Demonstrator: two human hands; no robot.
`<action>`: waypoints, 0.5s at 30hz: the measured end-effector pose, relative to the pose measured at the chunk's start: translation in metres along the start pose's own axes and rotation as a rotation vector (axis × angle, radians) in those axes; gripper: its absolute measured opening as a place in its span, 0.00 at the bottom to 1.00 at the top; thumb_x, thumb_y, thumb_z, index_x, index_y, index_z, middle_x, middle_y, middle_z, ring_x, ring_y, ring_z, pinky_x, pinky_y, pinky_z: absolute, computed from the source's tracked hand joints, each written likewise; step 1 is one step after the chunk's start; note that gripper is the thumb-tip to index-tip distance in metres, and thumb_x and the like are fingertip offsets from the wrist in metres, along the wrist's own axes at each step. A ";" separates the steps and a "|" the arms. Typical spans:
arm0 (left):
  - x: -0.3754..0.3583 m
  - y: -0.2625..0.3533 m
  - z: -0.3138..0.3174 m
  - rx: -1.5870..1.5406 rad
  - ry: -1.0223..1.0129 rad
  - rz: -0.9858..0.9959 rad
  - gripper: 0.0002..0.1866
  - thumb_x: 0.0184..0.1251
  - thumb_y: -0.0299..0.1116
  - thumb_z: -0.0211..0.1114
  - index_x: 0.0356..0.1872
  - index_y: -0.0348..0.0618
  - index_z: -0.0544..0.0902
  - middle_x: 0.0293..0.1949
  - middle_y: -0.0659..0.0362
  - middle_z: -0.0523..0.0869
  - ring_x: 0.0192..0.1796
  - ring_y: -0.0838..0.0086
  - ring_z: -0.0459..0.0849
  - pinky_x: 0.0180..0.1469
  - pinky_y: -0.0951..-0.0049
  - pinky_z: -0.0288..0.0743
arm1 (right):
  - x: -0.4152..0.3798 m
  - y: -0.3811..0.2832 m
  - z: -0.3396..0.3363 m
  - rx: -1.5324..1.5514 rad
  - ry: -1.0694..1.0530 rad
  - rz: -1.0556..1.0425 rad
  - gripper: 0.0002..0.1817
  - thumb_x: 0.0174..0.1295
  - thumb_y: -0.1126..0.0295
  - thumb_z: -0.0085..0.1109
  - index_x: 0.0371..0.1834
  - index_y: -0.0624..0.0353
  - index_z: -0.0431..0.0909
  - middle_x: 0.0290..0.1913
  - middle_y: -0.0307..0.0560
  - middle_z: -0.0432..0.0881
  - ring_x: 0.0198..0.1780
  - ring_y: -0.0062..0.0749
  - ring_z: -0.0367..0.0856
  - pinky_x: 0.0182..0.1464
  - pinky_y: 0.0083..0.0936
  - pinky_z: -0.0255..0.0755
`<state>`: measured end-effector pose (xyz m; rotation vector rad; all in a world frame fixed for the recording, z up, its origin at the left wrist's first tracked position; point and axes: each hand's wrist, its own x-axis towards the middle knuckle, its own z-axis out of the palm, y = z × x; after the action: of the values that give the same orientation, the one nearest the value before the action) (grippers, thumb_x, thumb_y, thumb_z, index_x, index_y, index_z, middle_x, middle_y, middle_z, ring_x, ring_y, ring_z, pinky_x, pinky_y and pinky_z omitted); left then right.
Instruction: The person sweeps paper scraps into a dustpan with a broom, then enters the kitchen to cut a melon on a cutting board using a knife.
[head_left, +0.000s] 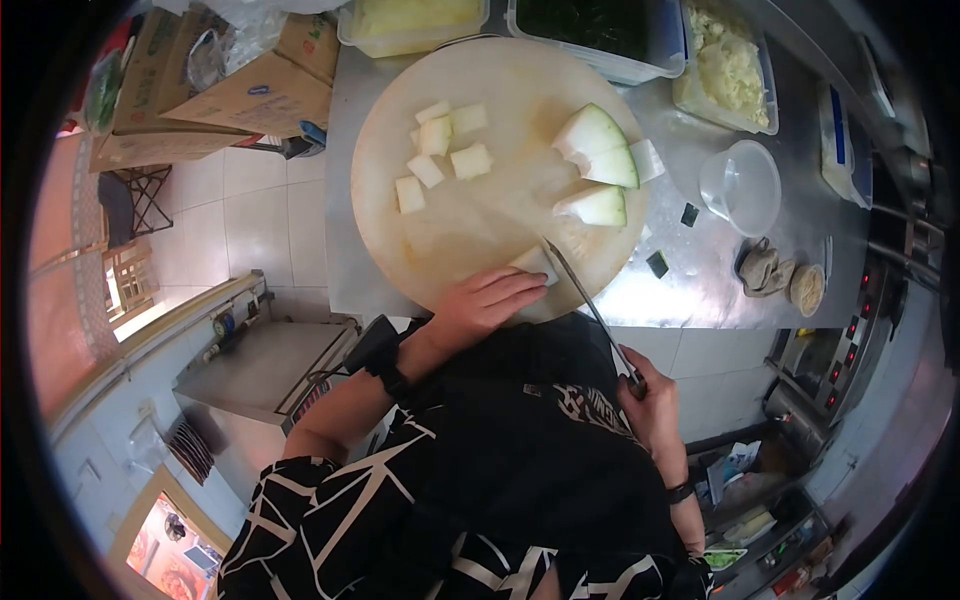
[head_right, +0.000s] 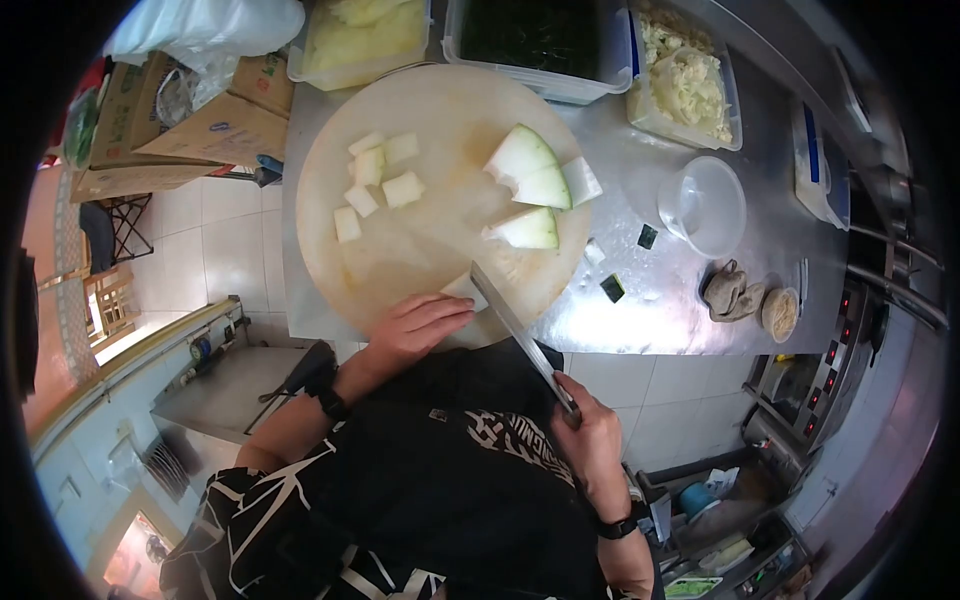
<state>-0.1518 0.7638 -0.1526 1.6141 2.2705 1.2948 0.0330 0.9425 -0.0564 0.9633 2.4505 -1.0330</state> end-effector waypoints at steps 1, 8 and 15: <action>0.002 -0.001 0.004 -0.040 -0.011 -0.002 0.13 0.45 0.24 0.59 0.37 0.40 0.79 0.42 0.61 0.78 0.42 0.69 0.77 0.43 0.74 0.73 | 0.002 -0.003 -0.001 -0.008 0.000 -0.016 0.18 0.48 0.76 0.55 0.45 0.53 0.75 0.24 0.53 0.76 0.22 0.37 0.76 0.28 0.24 0.69; 0.006 -0.006 0.008 -0.115 -0.010 0.005 0.12 0.46 0.23 0.61 0.36 0.40 0.79 0.41 0.61 0.79 0.41 0.70 0.77 0.41 0.75 0.73 | 0.007 -0.012 -0.004 0.086 -0.035 0.106 0.17 0.48 0.77 0.54 0.45 0.56 0.75 0.21 0.48 0.76 0.20 0.27 0.73 0.27 0.19 0.67; 0.046 0.013 -0.015 -0.246 0.153 0.122 0.11 0.47 0.25 0.60 0.36 0.41 0.79 0.38 0.61 0.79 0.39 0.70 0.77 0.40 0.74 0.71 | -0.010 0.010 -0.007 0.847 -0.129 0.214 0.09 0.51 0.81 0.48 0.35 0.63 0.74 0.17 0.34 0.70 0.17 0.13 0.65 0.19 0.13 0.59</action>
<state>-0.1703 0.7933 -0.1158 1.6388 2.0168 1.7047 0.0468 0.9480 -0.0521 1.2881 1.7247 -2.0225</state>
